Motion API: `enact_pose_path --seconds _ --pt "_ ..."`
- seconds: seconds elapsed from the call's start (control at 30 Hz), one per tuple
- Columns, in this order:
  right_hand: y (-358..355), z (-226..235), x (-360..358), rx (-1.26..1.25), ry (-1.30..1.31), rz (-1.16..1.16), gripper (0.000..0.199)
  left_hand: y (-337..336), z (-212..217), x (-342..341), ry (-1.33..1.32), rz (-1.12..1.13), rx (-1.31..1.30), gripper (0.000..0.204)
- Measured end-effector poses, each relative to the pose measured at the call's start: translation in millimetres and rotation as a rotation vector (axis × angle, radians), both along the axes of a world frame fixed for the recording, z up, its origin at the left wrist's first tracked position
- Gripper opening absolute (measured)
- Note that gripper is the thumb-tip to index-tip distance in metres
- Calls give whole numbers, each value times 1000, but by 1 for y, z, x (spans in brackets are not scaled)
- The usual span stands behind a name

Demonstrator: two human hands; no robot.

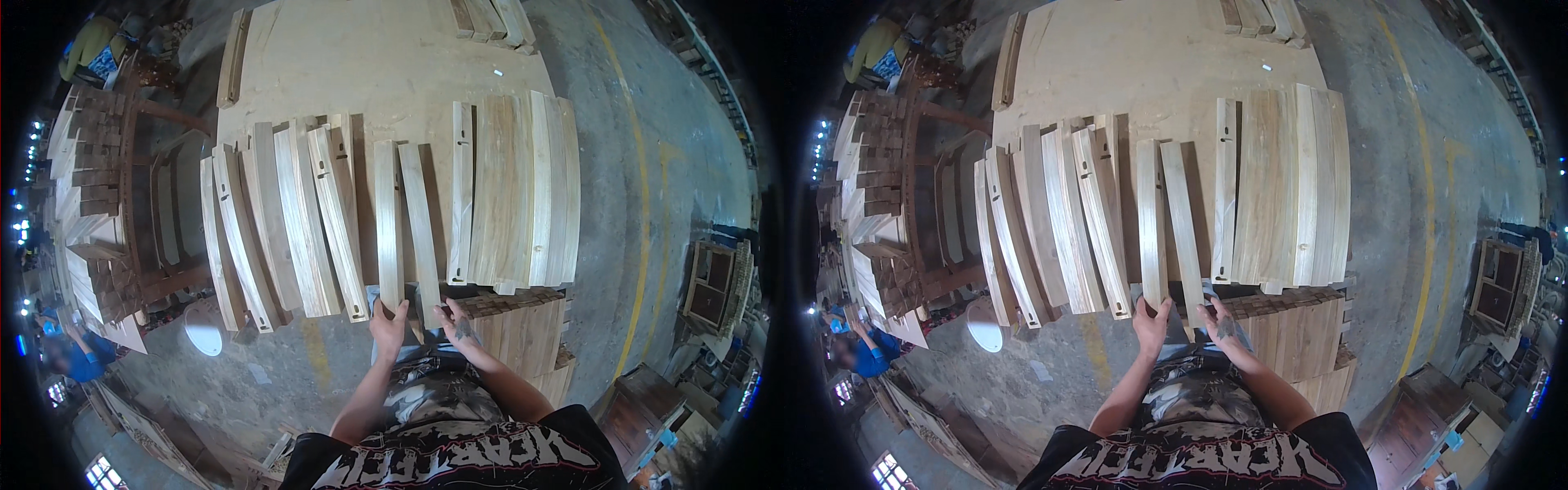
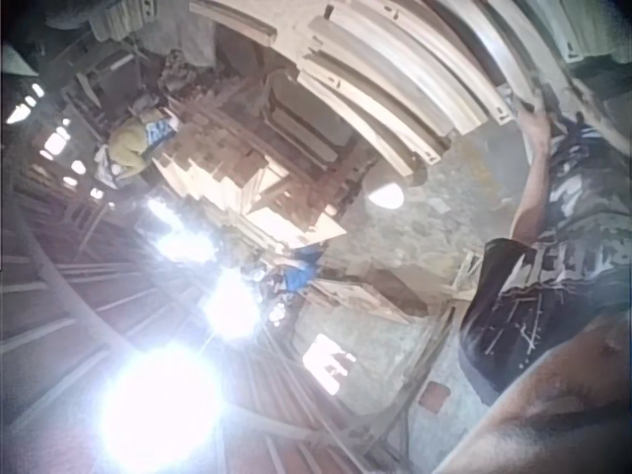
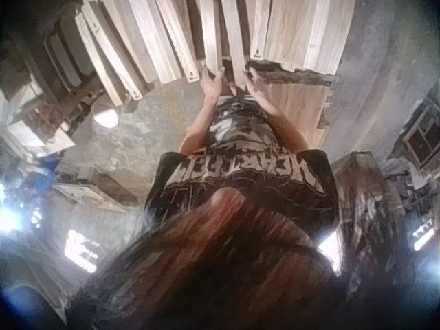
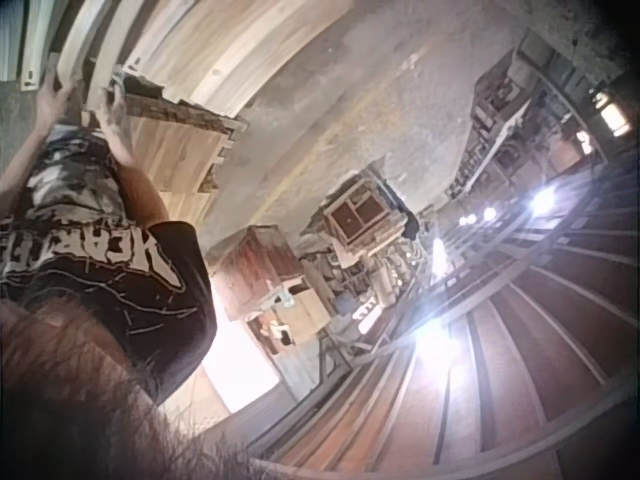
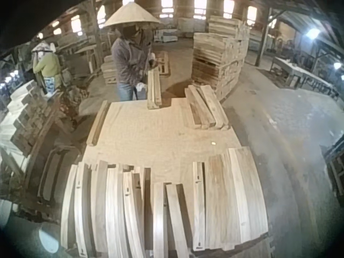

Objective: The person sorts wooden furniture pieces on a work table by hand, picking up, turning, and aligning individual pieces before stacking them onto an adjacent table.

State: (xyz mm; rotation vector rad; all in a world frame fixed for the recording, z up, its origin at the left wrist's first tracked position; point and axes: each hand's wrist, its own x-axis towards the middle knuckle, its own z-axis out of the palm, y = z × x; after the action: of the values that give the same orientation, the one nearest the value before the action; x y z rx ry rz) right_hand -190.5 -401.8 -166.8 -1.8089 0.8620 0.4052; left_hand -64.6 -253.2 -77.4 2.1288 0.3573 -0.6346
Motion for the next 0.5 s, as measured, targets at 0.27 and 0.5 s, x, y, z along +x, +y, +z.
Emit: enact_pose_path --seconds 0.27,0.5 --pt "-2 8 25 700 216 -385 65 12 -59 -5 179 108 -248 68" --pt "-6 39 26 985 102 -477 66 21 -39 8 506 199 -641 74"
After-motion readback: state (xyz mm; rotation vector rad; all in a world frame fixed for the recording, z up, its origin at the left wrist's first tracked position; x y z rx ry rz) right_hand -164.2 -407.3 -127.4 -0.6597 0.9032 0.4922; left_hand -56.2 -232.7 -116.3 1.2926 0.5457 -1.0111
